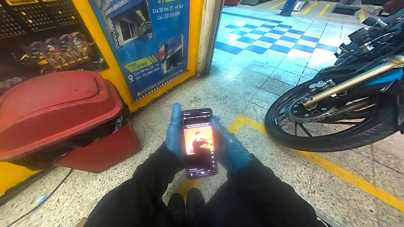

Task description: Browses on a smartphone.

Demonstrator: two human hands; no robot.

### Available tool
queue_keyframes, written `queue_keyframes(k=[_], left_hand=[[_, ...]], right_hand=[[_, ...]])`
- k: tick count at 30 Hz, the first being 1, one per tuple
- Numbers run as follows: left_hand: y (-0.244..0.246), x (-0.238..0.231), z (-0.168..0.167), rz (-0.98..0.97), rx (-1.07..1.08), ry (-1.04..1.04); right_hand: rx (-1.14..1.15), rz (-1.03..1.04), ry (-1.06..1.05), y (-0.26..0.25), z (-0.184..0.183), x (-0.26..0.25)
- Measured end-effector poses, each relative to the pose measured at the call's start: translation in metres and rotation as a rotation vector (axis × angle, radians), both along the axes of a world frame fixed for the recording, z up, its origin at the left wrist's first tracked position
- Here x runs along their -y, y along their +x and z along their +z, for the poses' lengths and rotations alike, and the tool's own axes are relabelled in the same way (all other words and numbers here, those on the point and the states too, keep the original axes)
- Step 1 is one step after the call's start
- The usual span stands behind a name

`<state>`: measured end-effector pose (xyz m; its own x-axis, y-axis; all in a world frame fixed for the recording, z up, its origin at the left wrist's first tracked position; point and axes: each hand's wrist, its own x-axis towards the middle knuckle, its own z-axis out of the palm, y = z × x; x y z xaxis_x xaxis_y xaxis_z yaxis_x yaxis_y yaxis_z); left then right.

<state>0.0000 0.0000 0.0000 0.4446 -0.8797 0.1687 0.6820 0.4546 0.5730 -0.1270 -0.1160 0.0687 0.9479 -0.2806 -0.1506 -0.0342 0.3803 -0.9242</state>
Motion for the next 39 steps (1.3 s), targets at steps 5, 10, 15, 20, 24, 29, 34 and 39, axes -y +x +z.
queue_keyframes(k=[5, 10, 15, 20, 24, 29, 34, 39], left_hand=[[0.001, -0.001, -0.001, -0.039, 0.005, -0.040], [0.000, -0.001, 0.000, -0.037, -0.008, -0.054], [-0.001, -0.002, 0.000, -0.081, -0.018, -0.076], [0.000, 0.000, -0.002, -0.086, -0.047, -0.075], [-0.002, -0.003, 0.007, -0.078, -0.001, -0.108], [-0.035, -0.010, 0.064, 0.126, -0.043, 0.125], [0.000, 0.000, -0.002, -0.099, -0.034, -0.112], [-0.002, 0.001, 0.001, -0.115, -0.058, -0.089]], right_hand=[[-0.002, -0.005, -0.012, 0.001, 0.000, 0.000], [0.019, -0.011, -0.021, 0.000, -0.001, 0.000], [0.154, 0.055, -0.073, 0.011, -0.049, 0.018], [0.122, 0.025, -0.089, 0.025, -0.077, 0.024], [0.095, -0.008, -0.037, 0.006, -0.022, 0.006], [0.296, 0.099, -0.047, 0.008, -0.046, 0.017], [0.012, -0.030, -0.016, 0.001, -0.003, 0.000], [0.182, 0.061, -0.061, 0.024, -0.073, 0.023]])
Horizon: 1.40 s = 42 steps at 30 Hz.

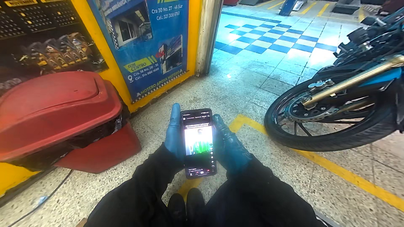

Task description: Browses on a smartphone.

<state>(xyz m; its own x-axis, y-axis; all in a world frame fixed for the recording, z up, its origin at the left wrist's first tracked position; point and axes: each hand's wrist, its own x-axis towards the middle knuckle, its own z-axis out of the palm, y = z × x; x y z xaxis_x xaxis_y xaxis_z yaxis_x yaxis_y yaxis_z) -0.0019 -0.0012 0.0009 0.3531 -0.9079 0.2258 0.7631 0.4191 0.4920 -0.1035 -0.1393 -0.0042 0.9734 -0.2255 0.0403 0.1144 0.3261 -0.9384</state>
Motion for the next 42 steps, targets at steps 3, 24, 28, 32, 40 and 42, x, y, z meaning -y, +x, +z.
queue_keyframes(k=[3, 24, 28, 32, 40, 42], left_hand=[[0.000, 0.001, 0.000, 0.000, 0.000, -0.007], [0.000, 0.001, 0.000, 0.070, 0.003, 0.052], [0.000, 0.000, 0.001, 0.067, 0.029, 0.032], [0.000, -0.001, 0.001, 0.135, 0.065, 0.067], [-0.001, -0.001, 0.001, 0.185, 0.052, 0.111], [-0.001, -0.001, 0.001, 0.165, 0.044, 0.099]], right_hand=[[-0.078, -0.041, 0.003, 0.003, 0.000, -0.002], [-0.082, -0.032, -0.003, 0.001, 0.001, -0.001], [-0.035, -0.019, -0.020, -0.001, 0.002, -0.001], [-0.148, -0.070, 0.041, -0.022, 0.064, -0.020], [-0.164, -0.057, 0.061, -0.023, 0.070, -0.021], [-0.150, -0.042, 0.051, -0.023, 0.069, -0.020]])
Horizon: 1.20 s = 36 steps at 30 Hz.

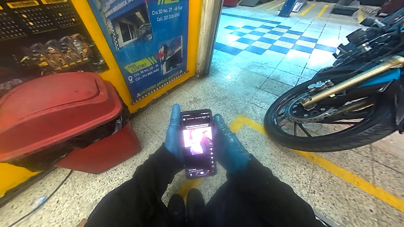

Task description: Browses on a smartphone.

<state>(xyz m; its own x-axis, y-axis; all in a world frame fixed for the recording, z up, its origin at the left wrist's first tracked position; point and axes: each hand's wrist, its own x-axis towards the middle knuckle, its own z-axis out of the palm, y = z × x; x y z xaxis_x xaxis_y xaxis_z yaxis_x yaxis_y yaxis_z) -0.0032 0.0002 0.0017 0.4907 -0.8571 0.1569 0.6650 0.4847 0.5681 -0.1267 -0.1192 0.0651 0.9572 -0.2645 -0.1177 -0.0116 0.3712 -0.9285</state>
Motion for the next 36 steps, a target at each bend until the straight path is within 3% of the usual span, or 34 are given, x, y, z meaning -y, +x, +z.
queue_keyframes(k=[20, 22, 24, 26, 28, 30, 32, 36], left_hand=[[0.002, 0.000, -0.001, -0.022, 0.040, -0.055], [-0.010, -0.004, 0.022, 0.001, 0.030, -0.020], [-0.032, -0.008, 0.062, 0.134, -0.023, 0.172], [-0.037, -0.010, 0.071, 0.173, -0.015, 0.216], [-0.033, -0.009, 0.063, 0.175, 0.000, 0.200], [-0.010, -0.006, 0.022, 0.035, 0.081, 0.007], [0.003, -0.001, -0.003, -0.012, 0.093, -0.055], [0.001, 0.000, -0.002, 0.031, 0.045, -0.001]], right_hand=[[0.012, -0.005, 0.021, 0.002, -0.002, 0.000], [0.007, -0.010, 0.023, 0.002, -0.001, 0.000], [0.006, 0.001, 0.022, 0.000, 0.002, -0.001], [0.010, 0.003, 0.016, -0.001, 0.003, -0.001], [0.010, -0.007, 0.017, -0.001, 0.003, -0.001], [0.005, -0.011, 0.021, -0.001, 0.003, -0.001], [-0.001, -0.005, 0.024, -0.001, 0.003, -0.001], [0.026, 0.009, 0.031, -0.001, 0.002, 0.000]])
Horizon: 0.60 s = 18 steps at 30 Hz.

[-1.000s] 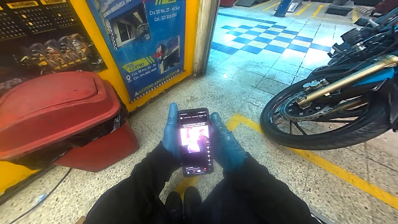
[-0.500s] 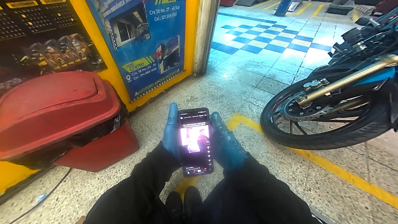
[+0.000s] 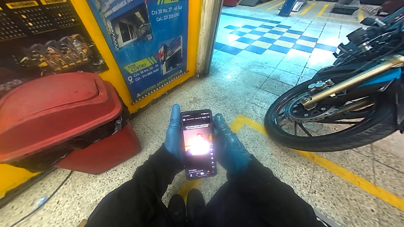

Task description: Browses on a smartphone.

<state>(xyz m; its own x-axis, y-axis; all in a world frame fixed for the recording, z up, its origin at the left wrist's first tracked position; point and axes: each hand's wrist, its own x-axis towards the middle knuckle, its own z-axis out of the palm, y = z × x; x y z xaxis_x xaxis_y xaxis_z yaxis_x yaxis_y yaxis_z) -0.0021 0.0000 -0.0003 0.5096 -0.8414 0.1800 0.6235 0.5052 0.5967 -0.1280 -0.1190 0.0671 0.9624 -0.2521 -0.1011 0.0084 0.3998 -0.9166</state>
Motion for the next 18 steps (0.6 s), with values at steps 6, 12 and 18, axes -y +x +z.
queue_keyframes(k=[6, 12, 18], left_hand=[[0.001, 0.000, 0.001, -0.015, -0.016, 0.006], [0.000, -0.001, -0.001, 0.009, 0.048, 0.012], [0.000, -0.001, -0.001, -0.011, 0.044, 0.002]], right_hand=[[0.001, -0.002, -0.009, 0.000, 0.001, -0.001], [0.137, 0.140, 0.030, 0.010, -0.045, 0.030], [0.118, 0.106, 0.028, 0.010, -0.045, 0.029]])
